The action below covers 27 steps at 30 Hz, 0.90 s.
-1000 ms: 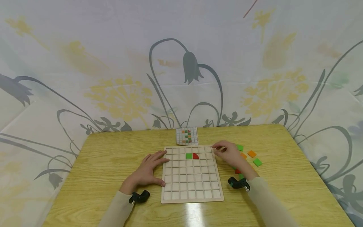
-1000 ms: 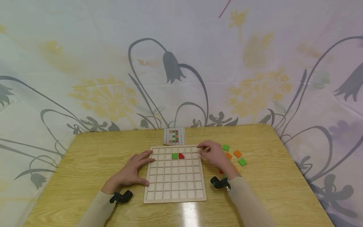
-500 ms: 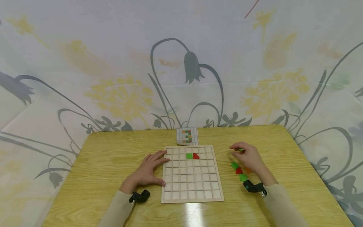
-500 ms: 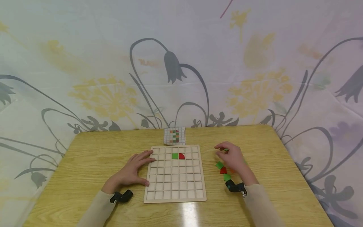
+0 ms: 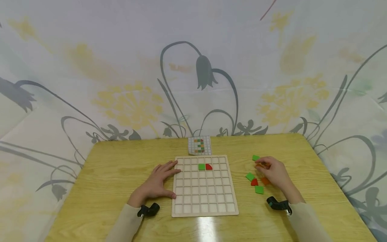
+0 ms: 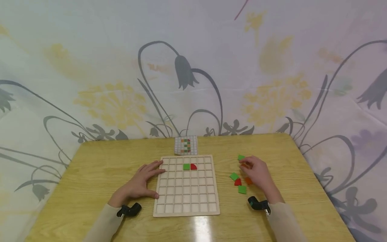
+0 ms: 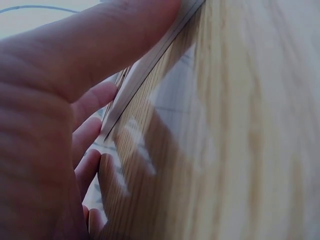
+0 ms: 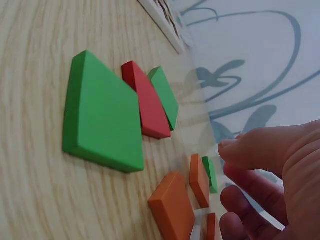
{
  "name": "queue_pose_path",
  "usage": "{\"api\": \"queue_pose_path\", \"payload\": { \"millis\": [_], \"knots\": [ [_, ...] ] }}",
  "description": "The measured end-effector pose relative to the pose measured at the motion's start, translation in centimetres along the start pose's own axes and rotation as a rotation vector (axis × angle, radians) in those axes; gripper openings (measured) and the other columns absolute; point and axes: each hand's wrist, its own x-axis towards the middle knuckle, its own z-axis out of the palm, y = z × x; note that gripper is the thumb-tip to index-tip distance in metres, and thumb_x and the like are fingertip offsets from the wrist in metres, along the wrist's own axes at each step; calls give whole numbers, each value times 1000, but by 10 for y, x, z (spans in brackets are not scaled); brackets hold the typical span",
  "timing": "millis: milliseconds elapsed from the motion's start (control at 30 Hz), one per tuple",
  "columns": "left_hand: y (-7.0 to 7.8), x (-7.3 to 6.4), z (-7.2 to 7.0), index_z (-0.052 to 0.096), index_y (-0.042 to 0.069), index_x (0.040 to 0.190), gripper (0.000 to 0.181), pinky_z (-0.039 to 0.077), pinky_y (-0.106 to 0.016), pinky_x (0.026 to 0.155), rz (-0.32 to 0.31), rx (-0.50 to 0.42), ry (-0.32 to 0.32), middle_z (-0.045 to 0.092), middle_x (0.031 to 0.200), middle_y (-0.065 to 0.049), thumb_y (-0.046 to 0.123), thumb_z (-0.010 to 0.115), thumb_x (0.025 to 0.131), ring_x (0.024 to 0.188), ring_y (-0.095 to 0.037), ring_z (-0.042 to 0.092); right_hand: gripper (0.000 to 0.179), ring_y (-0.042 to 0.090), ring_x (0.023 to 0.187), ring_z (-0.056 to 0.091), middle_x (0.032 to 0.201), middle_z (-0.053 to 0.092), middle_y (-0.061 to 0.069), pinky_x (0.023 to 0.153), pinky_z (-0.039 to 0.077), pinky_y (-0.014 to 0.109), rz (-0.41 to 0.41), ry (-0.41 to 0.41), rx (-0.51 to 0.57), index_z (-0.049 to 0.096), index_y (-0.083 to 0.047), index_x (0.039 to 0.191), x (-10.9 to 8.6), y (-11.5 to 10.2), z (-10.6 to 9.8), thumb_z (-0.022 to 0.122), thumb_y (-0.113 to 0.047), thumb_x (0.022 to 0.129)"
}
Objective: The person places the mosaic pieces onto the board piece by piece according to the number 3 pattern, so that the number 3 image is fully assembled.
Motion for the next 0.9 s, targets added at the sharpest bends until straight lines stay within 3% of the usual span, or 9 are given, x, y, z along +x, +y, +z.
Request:
{"api": "queue_pose_path", "payload": {
  "millis": [267,467,900],
  "knots": [
    [2,4,-4,48,14,149,95,7,-63,115,6,18,-8,23,164,-10,56,83,71,150,-34,15,18,31,92,65,109,67,15,74,53,38,36,-18,5,73,-3,109,-7,4,-3,72,-6,91],
    [1,3,-3,49,14,149,96,8,-62,115,1,13,-5,23,164,-9,58,83,70,150,-33,15,14,27,89,63,110,67,13,75,52,40,26,-41,-6,75,-6,105,-7,4,-1,73,-8,91],
    [-2,1,0,49,15,148,96,8,-62,115,-8,16,-8,22,164,-7,56,84,70,150,-32,15,17,34,95,64,116,62,18,79,54,47,27,-44,-41,74,1,105,-6,6,3,74,-3,88]
  ]
}}
